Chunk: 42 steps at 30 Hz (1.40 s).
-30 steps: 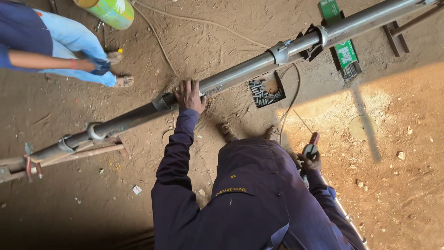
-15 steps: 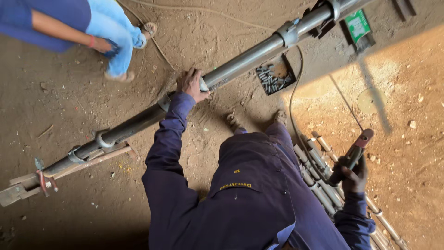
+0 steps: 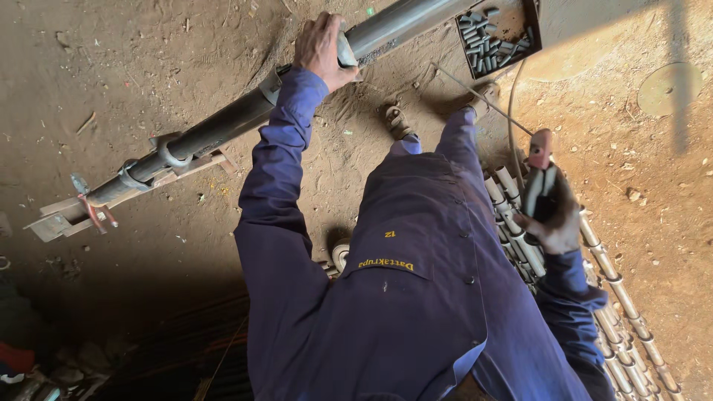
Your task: The person welds a metal pipe using a handheld welding torch. They hold the pipe with one hand and the torch with the other, creating bright sparks as they move along the pipe's length. The person adjusts their grip and position multiple times to weld different sections.
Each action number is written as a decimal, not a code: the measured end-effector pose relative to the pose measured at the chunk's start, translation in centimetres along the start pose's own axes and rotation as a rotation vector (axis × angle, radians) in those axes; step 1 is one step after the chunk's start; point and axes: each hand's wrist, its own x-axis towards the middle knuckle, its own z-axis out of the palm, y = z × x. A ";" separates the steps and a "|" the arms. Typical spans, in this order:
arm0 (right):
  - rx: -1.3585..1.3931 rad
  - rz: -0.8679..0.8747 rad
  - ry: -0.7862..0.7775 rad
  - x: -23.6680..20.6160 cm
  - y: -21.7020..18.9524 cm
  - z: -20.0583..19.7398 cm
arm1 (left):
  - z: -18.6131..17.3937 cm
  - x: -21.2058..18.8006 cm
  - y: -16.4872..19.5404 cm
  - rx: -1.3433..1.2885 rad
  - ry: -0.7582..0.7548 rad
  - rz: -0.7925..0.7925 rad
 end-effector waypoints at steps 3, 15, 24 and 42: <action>-0.146 -0.075 -0.012 2.1 -0.8 1.8 | -0.4 -0.6 0.8 0.052 -0.009 -0.075; -0.034 -0.123 -0.055 3.0 -3.6 7.0 | 0.7 -2.0 1.0 -0.001 -0.117 -0.274; 0.025 -0.017 -0.090 3.2 -5.5 7.0 | 0.3 -2.3 1.0 0.075 0.032 -0.113; -0.001 -0.180 -0.092 4.1 -5.2 7.9 | 0.5 -1.7 1.1 0.091 -0.096 -0.235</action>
